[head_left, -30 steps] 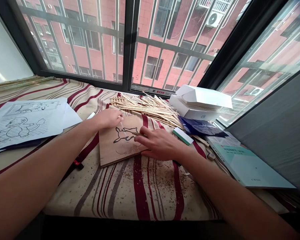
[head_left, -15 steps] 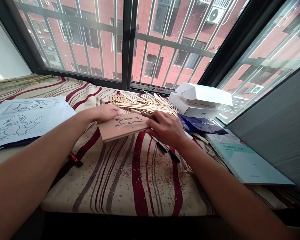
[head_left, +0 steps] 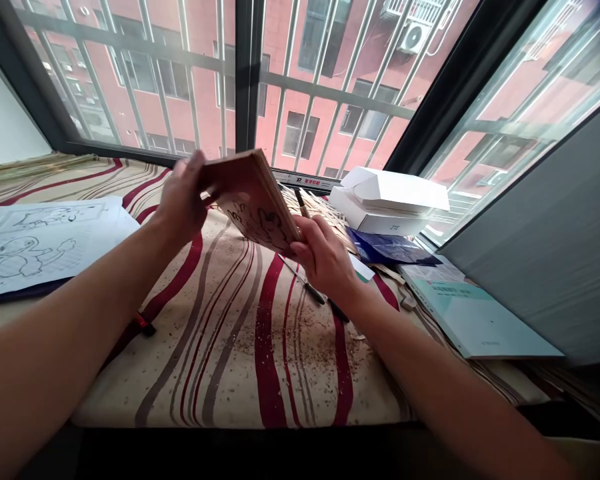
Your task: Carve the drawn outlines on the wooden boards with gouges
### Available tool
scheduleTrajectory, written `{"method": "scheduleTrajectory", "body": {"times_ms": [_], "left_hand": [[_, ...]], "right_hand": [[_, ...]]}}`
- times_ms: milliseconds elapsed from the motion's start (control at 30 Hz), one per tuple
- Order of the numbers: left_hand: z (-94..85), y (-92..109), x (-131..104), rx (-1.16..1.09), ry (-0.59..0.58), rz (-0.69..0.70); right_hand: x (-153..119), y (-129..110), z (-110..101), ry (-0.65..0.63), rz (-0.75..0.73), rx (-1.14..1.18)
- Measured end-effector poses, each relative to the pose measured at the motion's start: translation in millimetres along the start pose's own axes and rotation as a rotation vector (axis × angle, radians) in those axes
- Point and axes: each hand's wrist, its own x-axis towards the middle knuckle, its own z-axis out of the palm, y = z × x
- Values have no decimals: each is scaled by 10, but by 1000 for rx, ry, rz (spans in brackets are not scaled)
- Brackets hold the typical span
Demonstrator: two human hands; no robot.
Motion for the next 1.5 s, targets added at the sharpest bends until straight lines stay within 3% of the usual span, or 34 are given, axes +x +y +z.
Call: {"method": "scheduleTrajectory", "body": {"times_ms": [100, 167, 233, 367, 433, 533, 600, 633, 733, 833, 933, 1000, 1067, 1200, 1233, 1300, 1500], "left_hand": [[27, 135, -9, -107, 73, 45], [51, 170, -28, -112, 109, 6], [120, 153, -52, -143, 150, -47], [314, 82, -66, -111, 132, 24], [356, 84, -58, -174, 133, 3], [340, 152, -74, -263, 134, -53], [335, 219, -116, -290, 67, -36], [345, 250, -141, -302, 15, -22], [401, 298, -193, -337, -112, -3], [411, 259, -182, -315, -42, -29], [334, 180, -178, -111, -2, -293], [267, 126, -221, 53, -183, -527], [209, 75, -288, 196, -315, -637], [96, -27, -370, 343, -319, -557], [61, -46, -370, 378, -344, -536], [-9, -68, -360, 472, -432, -533], [-104, -53, -370, 688, -743, -583]], "right_hand": [[22, -35, 6, -47, -78, 115], [31, -36, 26, -36, -48, 167], [30, -71, 67, -56, -8, 185], [11, -221, 173, -284, -85, 143], [19, -211, 191, -256, -50, 157], [81, 17, 165, -97, 174, 272], [140, 236, 139, -24, 441, 411], [165, 332, 128, -45, 557, 537], [193, 479, 95, -150, 667, 764], [159, 432, 32, -143, 743, 957], [119, 308, -47, -45, 846, 1086], [91, 212, -91, 28, 916, 1114], [41, 113, -139, 62, 957, 1106], [-186, 23, -330, -16, 951, 1044], [-267, 51, -397, -32, 936, 972], [-437, 170, -535, -115, 873, 604], [-759, 559, -707, -280, 751, 142]]}}
